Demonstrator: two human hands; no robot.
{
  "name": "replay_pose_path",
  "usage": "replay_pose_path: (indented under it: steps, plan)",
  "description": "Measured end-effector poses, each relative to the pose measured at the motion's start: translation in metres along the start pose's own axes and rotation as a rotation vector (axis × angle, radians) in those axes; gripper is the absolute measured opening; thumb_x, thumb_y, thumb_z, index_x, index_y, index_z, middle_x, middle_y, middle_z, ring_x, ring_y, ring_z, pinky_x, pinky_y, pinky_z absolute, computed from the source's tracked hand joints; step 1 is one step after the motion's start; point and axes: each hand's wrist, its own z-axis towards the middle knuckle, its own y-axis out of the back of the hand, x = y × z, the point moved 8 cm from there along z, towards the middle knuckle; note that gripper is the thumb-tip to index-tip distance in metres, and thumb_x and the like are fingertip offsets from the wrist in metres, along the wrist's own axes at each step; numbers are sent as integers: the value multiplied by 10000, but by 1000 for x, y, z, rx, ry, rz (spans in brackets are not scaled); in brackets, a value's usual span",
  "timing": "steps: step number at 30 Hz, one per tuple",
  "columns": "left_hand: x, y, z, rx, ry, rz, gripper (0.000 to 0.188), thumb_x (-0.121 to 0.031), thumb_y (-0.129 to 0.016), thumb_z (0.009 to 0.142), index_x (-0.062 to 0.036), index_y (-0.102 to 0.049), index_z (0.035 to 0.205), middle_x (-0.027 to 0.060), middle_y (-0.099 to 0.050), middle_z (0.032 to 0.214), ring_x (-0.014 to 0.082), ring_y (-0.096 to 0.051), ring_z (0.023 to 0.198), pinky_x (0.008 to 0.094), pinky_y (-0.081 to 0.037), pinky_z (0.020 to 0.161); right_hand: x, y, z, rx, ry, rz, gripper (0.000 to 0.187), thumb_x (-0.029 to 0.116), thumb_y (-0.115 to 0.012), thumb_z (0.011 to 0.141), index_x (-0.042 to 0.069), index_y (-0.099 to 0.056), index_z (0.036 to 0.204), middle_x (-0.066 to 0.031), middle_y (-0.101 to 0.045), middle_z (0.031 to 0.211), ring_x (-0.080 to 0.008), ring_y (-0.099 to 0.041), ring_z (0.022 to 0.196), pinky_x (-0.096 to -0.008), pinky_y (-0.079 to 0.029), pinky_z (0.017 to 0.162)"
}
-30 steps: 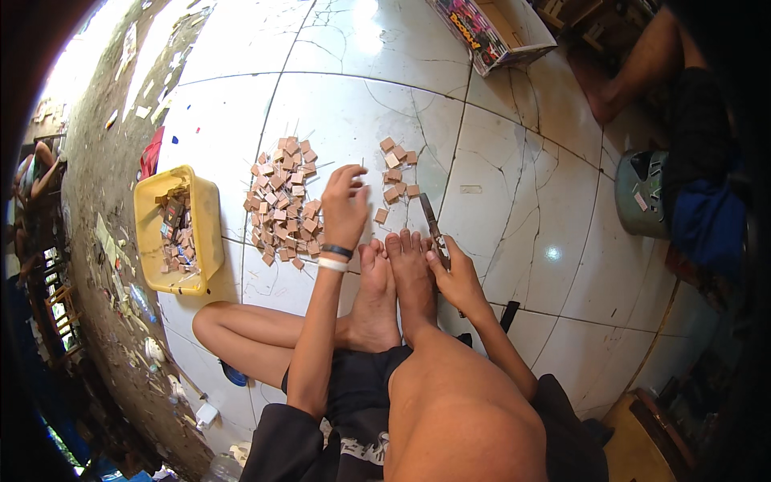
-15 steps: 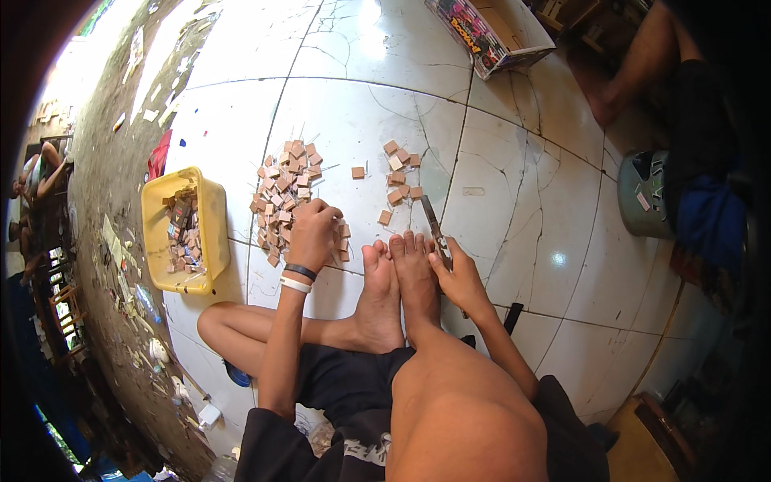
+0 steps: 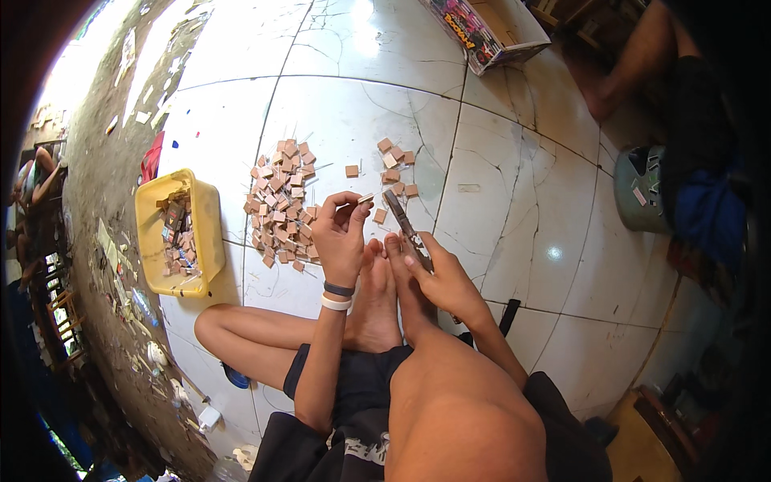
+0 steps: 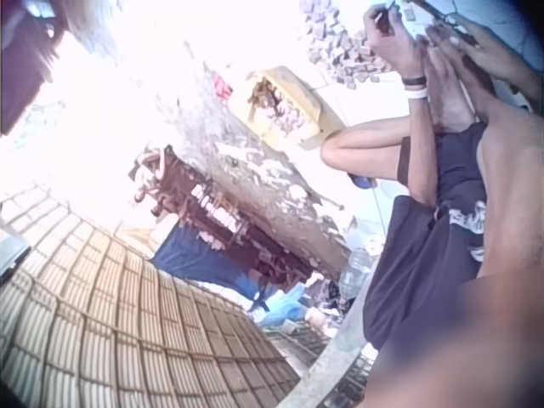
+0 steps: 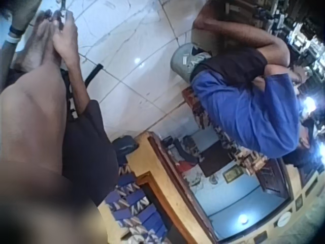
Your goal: The person sits on the floor and uses a utility knife to trim and shape small wooden blocks. They pick up blocks from a pile, shave off edges, and place the finished pieces back onto the floor.
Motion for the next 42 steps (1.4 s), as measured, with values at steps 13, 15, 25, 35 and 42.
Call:
replay_pose_path:
  steps: [13,15,25,35,42]
  plan:
    - [1,-2,-4,26,-15,72,103,22,-726,997,27,-677,1087,97,-789,966,151,-778,935,263,-598,826,5,-5,-3,-45,48,-64,501,276,-619,1084,10,-502,1492,-327,-688,1303,-471,-668,1254,-492,-507,1046]
    - [1,-2,-4,26,-34,106,104,35,-721,989,27,-681,1084,96,-787,966,155,-781,933,267,-603,831,6,-5,-4,-45,53,-66,480,272,-610,1082,26,-503,1480,-310,-677,1315,-496,-649,1243,-524,-500,1042]
    - [1,-2,-6,14,-58,163,145,51,-723,972,34,-699,1114,98,-780,997,161,-774,943,282,-616,861,6,-3,-2,-46,27,-105,492,276,-609,1087,12,-481,1482,-351,-707,1207,-520,-694,1161,-517,-533,975]
    - [-2,-11,-6,39,-92,17,189,61,-701,994,42,-761,1172,89,-786,1095,121,-737,972,248,-594,845,-3,-16,1,-72,105,-158,638,282,-629,1078,-29,-391,1582,-391,-633,1352,-537,-637,1262,-513,-503,1068]
    - [-5,-12,-6,28,-113,70,184,55,-706,992,32,-776,1161,88,-786,1095,117,-738,948,239,-596,809,-5,-18,-1,-87,146,-171,606,263,-621,1083,-16,-401,1574,-384,-558,1462,-543,-541,1380,-521,-446,1138]
